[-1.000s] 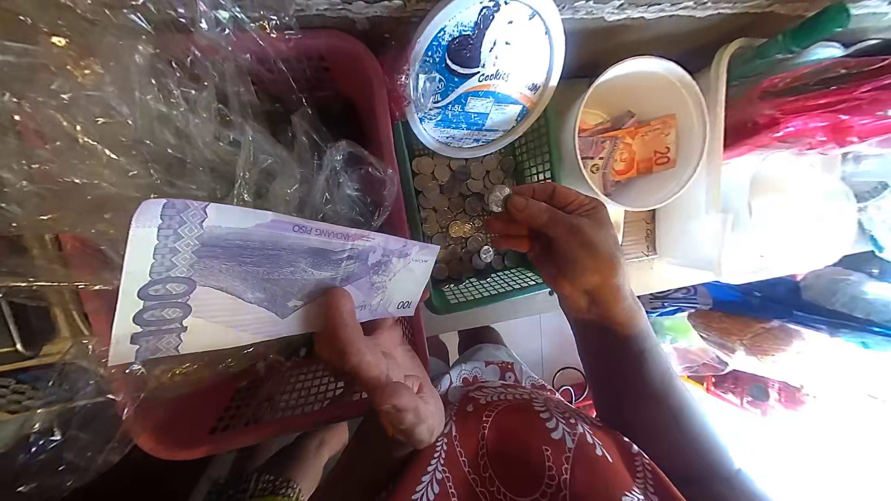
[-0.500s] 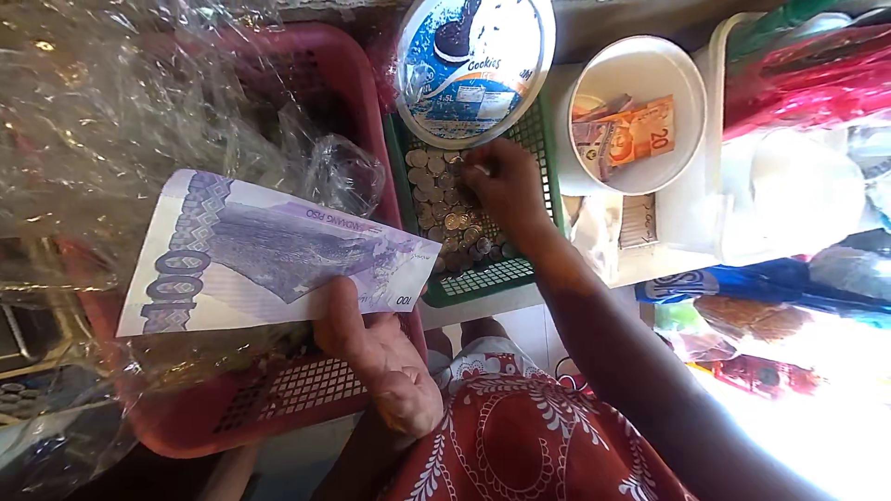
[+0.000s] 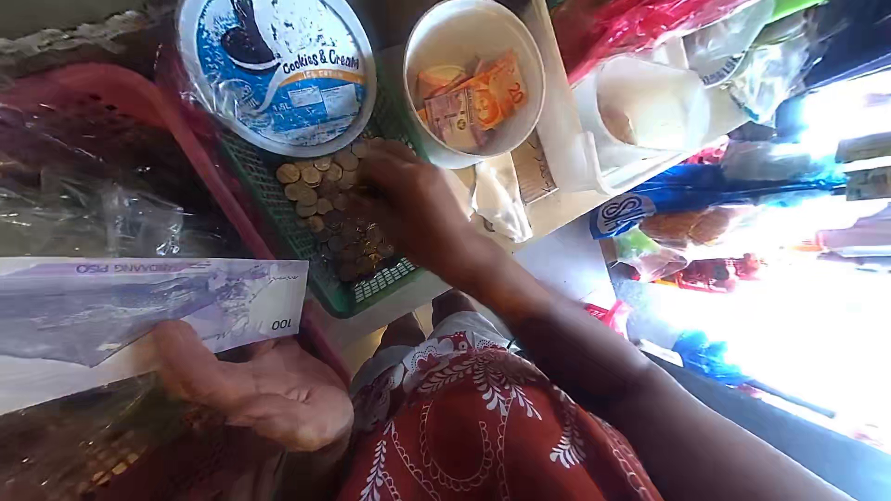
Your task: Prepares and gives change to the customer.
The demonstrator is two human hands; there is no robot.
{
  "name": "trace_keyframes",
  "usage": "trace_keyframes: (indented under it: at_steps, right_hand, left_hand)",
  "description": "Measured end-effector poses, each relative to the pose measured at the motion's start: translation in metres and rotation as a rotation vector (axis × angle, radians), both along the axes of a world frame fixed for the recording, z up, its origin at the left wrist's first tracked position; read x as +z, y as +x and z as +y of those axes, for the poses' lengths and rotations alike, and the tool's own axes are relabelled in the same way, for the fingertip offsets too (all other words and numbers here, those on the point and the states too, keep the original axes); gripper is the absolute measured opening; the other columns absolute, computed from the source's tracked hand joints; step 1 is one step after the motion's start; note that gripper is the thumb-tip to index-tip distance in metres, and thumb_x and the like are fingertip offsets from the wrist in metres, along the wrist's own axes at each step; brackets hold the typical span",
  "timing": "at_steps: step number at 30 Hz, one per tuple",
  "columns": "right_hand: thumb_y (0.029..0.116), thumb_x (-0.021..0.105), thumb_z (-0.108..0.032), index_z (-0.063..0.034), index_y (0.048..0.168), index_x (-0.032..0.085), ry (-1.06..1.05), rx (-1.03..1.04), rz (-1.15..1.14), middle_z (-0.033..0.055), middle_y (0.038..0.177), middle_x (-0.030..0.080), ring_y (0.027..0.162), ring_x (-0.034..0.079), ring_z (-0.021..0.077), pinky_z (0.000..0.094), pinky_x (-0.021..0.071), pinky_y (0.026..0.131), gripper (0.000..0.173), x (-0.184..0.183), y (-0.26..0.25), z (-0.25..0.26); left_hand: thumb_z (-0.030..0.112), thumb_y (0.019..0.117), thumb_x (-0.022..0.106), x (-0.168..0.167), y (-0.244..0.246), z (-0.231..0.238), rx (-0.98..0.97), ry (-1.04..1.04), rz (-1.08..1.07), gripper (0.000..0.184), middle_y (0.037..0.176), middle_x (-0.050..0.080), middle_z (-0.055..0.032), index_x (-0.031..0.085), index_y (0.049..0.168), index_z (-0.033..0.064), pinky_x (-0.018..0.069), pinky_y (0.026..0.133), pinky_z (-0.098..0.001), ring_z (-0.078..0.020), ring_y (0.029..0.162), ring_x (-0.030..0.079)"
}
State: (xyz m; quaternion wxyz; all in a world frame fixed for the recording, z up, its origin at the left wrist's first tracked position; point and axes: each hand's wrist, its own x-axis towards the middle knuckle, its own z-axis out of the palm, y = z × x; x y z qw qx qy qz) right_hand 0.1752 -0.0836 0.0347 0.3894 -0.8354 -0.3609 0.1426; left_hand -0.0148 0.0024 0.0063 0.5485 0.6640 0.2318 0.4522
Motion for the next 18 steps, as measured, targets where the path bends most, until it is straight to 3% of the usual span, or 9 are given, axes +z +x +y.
trace_keyframes:
  at_steps: [2,4,5,8,10,12,16,18]
  right_hand:
    - [0.0937,0.074,-0.010,-0.0034,0.102,0.067,-0.071,0.005,0.023,0.0106,0.098,0.066,0.079,0.067,0.0173,0.0331,0.0593,0.068,0.013,0.030,-0.005,-0.065]
    - [0.0951,0.072,-0.012,-0.0058,0.100,0.065,-0.216,-0.080,0.161,0.0083,0.087,0.068,0.065,0.066,0.0174,0.0363,0.0584,0.056,0.011,0.035,0.002,-0.114]
    - [0.0942,0.073,-0.012,-0.0056,0.098,0.066,-0.293,-0.122,0.254,0.0088,0.084,0.070,0.062,0.068,0.0197,0.0407,0.0605,0.055,0.010,0.025,0.007,-0.132]
    - [0.0905,0.079,-0.011,-0.0022,0.097,0.067,-0.482,-0.177,0.391,0.0116,0.083,0.070,0.069,0.070,0.0243,0.0481,0.0615,0.067,0.016,-0.025,0.009,-0.150]
    - [0.0867,0.082,-0.009,-0.0002,0.098,0.070,-0.505,-0.185,0.267,0.0169,0.090,0.070,0.080,0.068,0.0310,0.0559,0.0565,0.076,0.018,-0.052,0.004,-0.148]
    - [0.0851,0.082,-0.007,-0.0012,0.101,0.072,-0.481,-0.174,0.175,0.0190,0.101,0.070,0.089,0.070,0.0336,0.0570,0.0572,0.081,0.020,-0.062,0.003,-0.147]
    - [0.0911,0.077,-0.010,-0.0036,0.119,0.071,-0.566,-0.155,0.104,0.0215,0.115,0.067,0.087,0.071,0.0355,0.0557,0.0601,0.076,0.029,-0.023,0.006,-0.140]
    - [0.0963,0.070,-0.012,-0.0037,0.118,0.071,-0.490,-0.138,0.024,0.0195,0.110,0.069,0.083,0.071,0.0324,0.0545,0.0600,0.072,0.023,0.006,0.012,-0.132]
  left_hand:
    - [0.059,0.1070,0.024,-0.001,-0.001,0.001,-0.040,-0.008,-0.011,0.070,0.167,0.021,-0.0073,0.023,0.161,0.0147,0.0358,0.119,-0.0455,-0.0189,0.153,0.026]
    - [0.060,0.1065,0.029,-0.005,-0.001,0.003,-0.088,-0.019,-0.060,0.064,0.165,0.025,-0.0002,0.028,0.160,0.0239,0.0379,0.118,-0.0446,-0.0172,0.151,0.029]
    - [0.059,0.1065,0.030,-0.008,-0.002,0.003,-0.109,-0.013,-0.075,0.061,0.165,0.027,0.0031,0.030,0.159,0.0287,0.0398,0.117,-0.0429,-0.0164,0.151,0.031]
    - [0.063,0.1043,0.035,-0.007,-0.001,0.002,-0.110,-0.027,-0.048,0.060,0.162,0.033,0.0066,0.033,0.157,0.0347,0.0482,0.109,-0.0390,-0.0149,0.145,0.040]
    - [0.066,0.1017,0.039,-0.002,0.001,0.000,-0.079,-0.058,-0.016,0.063,0.159,0.037,0.0054,0.035,0.156,0.0345,0.0549,0.102,-0.0382,-0.0155,0.140,0.047]
    - [0.068,0.1011,0.039,-0.002,0.000,-0.001,-0.073,-0.084,0.004,0.063,0.160,0.035,0.0047,0.035,0.156,0.0373,0.0558,0.099,-0.0405,-0.0177,0.140,0.047]
    - [0.067,0.1016,0.038,-0.004,-0.003,-0.001,-0.058,-0.093,-0.008,0.060,0.160,0.034,0.0035,0.035,0.156,0.0401,0.0554,0.100,-0.0426,-0.0200,0.140,0.046]
    - [0.066,0.1023,0.037,-0.006,-0.004,-0.003,-0.031,-0.078,-0.025,0.060,0.160,0.034,0.0029,0.034,0.156,0.0392,0.0527,0.103,-0.0442,-0.0202,0.142,0.044]
